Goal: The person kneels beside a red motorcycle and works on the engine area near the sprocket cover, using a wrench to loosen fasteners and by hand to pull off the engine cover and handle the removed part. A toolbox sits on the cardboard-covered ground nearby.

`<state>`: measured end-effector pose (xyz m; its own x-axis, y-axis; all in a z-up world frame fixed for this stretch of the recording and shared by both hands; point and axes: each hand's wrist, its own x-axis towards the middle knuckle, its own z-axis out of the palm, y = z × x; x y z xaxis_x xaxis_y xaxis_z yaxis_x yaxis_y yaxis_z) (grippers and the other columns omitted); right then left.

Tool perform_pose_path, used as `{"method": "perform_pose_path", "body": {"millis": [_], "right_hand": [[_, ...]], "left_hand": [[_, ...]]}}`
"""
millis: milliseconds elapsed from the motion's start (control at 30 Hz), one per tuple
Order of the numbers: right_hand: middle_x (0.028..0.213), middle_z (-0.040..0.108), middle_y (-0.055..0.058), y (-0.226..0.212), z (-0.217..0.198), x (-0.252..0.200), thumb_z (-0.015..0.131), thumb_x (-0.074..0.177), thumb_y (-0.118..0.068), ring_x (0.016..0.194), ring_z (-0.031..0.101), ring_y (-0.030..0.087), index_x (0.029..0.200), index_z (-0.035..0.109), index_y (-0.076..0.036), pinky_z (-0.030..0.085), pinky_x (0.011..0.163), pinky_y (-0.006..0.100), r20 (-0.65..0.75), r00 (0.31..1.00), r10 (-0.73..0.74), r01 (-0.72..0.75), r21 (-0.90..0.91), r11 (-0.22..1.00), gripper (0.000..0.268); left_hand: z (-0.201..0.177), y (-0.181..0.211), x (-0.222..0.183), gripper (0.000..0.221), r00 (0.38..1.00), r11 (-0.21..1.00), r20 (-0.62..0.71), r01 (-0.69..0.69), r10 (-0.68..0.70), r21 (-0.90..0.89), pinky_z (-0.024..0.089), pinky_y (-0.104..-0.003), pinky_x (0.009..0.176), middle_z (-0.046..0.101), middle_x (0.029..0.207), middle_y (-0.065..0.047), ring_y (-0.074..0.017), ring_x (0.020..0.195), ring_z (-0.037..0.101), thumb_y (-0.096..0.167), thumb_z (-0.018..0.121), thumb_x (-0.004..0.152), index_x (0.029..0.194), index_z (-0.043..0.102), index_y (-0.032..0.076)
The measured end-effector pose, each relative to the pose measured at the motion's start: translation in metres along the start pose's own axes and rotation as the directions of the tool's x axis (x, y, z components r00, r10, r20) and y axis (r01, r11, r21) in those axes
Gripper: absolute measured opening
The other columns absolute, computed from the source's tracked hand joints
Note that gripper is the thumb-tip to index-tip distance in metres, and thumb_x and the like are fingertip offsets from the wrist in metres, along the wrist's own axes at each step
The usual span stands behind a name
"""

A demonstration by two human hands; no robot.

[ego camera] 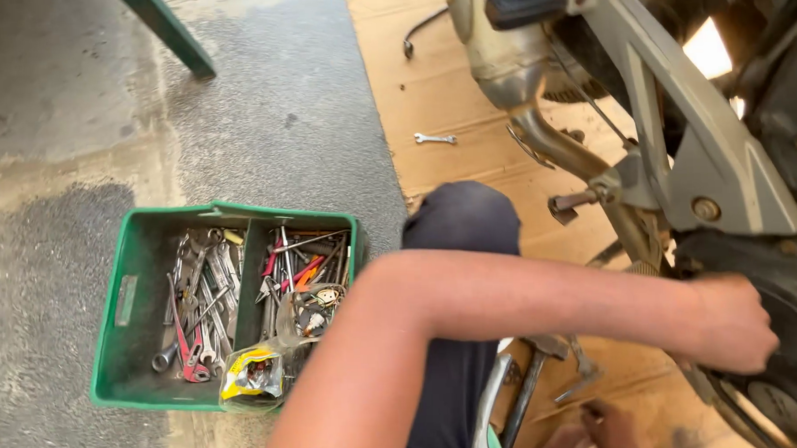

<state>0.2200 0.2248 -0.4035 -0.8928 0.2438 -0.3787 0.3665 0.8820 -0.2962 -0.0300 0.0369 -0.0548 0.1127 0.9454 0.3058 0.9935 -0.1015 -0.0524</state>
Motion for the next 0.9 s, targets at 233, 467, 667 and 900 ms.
{"method": "perform_pose_path", "body": {"millis": [233, 467, 667, 900], "right_hand": [[0.109, 0.079, 0.012, -0.106, -0.068, -0.037, 0.074, 0.085, -0.034, 0.108, 0.072, 0.035, 0.120, 0.073, -0.018, 0.056, 0.095, 0.047, 0.159, 0.987, -0.014, 0.032, -0.111, 0.993, 0.039], [0.111, 0.077, 0.013, -0.155, -0.084, -0.017, 0.070, 0.087, -0.031, 0.109, 0.071, 0.034, 0.116, 0.074, -0.014, 0.056, 0.095, 0.046, 0.210, 0.969, -0.127, 0.152, -0.109, 0.982, 0.034], [0.138, 0.059, 0.017, -0.182, -0.043, 0.036, 0.082, 0.075, -0.022, 0.130, 0.048, 0.032, 0.141, 0.050, -0.005, 0.038, 0.109, 0.046, 0.180, 0.859, -0.478, 0.455, 0.155, 0.877, 0.075], [0.132, 0.064, 0.007, -0.276, -0.002, 0.022, 0.083, 0.076, -0.028, 0.125, 0.054, 0.023, 0.138, 0.052, -0.017, 0.040, 0.112, 0.041, 0.520, 0.795, -0.311, 0.227, 0.220, 0.949, 0.070]], "left_hand": [[-0.023, 0.024, 0.009, 0.042, 0.972, 0.987, -0.177, -0.161, 0.157, -0.007, 0.058, -0.051, 0.057, 0.076, 0.083, -0.004, -0.0345, 0.080, 0.074, 0.045, 0.090, 0.054, 0.077, 0.075, 0.013], [-0.050, 0.049, -0.034, 0.025, 0.989, 0.998, 0.135, -0.058, 0.061, -0.025, 0.058, -0.045, 0.062, 0.075, 0.081, -0.003, -0.0267, 0.082, 0.075, 0.034, 0.088, 0.063, 0.079, 0.076, 0.018], [-0.076, 0.051, -0.060, 0.012, 0.986, 0.999, 0.163, 0.038, -0.040, 0.012, 0.058, -0.051, 0.059, 0.075, 0.084, -0.002, -0.0270, 0.079, 0.075, 0.029, 0.077, 0.075, 0.085, 0.076, 0.021], [-0.107, 0.036, -0.066, 0.018, 0.971, 0.988, 0.191, 0.129, -0.145, 0.089, 0.056, -0.059, 0.067, 0.075, 0.086, -0.003, -0.0287, 0.083, 0.074, 0.029, 0.063, 0.087, 0.089, 0.077, 0.018]]}}
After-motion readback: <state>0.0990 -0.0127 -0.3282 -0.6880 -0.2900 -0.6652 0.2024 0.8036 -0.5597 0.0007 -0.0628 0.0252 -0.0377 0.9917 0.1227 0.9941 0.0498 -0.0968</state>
